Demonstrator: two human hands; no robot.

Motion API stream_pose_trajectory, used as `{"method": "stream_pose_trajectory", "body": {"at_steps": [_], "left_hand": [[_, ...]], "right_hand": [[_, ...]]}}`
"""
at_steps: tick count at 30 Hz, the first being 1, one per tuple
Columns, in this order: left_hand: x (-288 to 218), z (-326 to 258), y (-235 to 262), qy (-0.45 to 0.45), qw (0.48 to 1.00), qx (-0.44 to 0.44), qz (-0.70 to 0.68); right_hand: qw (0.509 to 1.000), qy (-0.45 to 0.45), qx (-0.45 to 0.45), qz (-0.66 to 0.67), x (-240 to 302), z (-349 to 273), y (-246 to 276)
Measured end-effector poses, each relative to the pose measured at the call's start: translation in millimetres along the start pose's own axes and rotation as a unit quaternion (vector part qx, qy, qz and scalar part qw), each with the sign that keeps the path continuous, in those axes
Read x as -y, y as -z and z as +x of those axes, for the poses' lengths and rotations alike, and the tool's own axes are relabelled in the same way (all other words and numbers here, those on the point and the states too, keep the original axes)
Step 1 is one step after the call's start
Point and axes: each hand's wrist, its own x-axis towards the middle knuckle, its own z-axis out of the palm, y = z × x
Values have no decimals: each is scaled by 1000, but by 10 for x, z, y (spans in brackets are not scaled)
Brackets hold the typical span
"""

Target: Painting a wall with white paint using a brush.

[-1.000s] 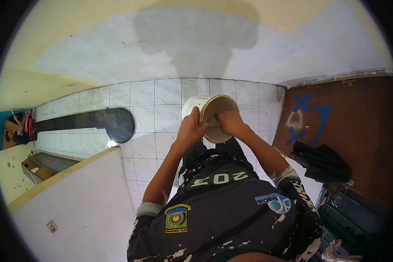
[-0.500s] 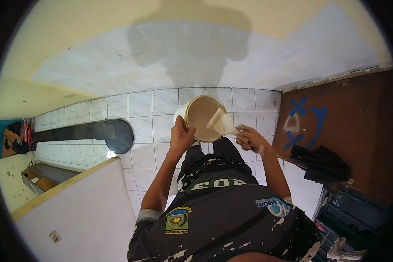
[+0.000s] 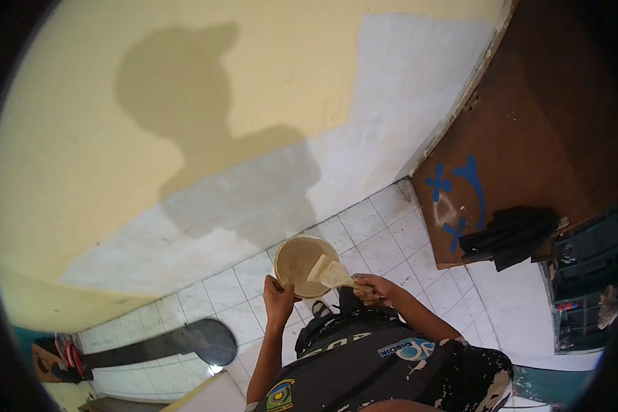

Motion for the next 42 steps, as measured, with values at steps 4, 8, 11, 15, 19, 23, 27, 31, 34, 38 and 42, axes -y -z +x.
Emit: {"method": "stream_pose_trajectory", "body": {"at_steps": [4,8,11,15,19,23,27,31,34,38,42], "left_hand": [[-68,240,-169,-15,1000,9,0],[-319,437,-409,-31,999,10,43],[-653,501,-563,-31,999,17,5],[-755,702,-675,-45,998,19,41],[-1067,769,-879,-43,997,14,69],[-954,884,-1021,-7,1000,4,6],[-738,1010,-1093,-33,996,-2,85],[-739,1001,-1126,4,1000,-8,25],[-182,1155,-943,-12,997,-31,74],[-402,1078,-1060,-41,990,-13,136],[-447,1096,-992,48,998,-27,-18]], "right_hand": [[1000,19,-18,2,197,-35,124],[997,79,-10,23,615,-107,100],[987,162,-17,17,1156,-200,-61],[936,332,-65,-102,2210,-413,-690],[791,482,-173,-336,3197,-606,-1153],[548,602,-272,-512,3822,-664,-1643],[459,647,-290,-535,4210,-588,-1794],[416,649,-317,-552,4444,-355,-1684],[385,659,-321,-560,4402,60,-1463],[401,599,-366,-588,4117,325,-773],[438,595,-354,-574,4013,-35,-1098]]}}
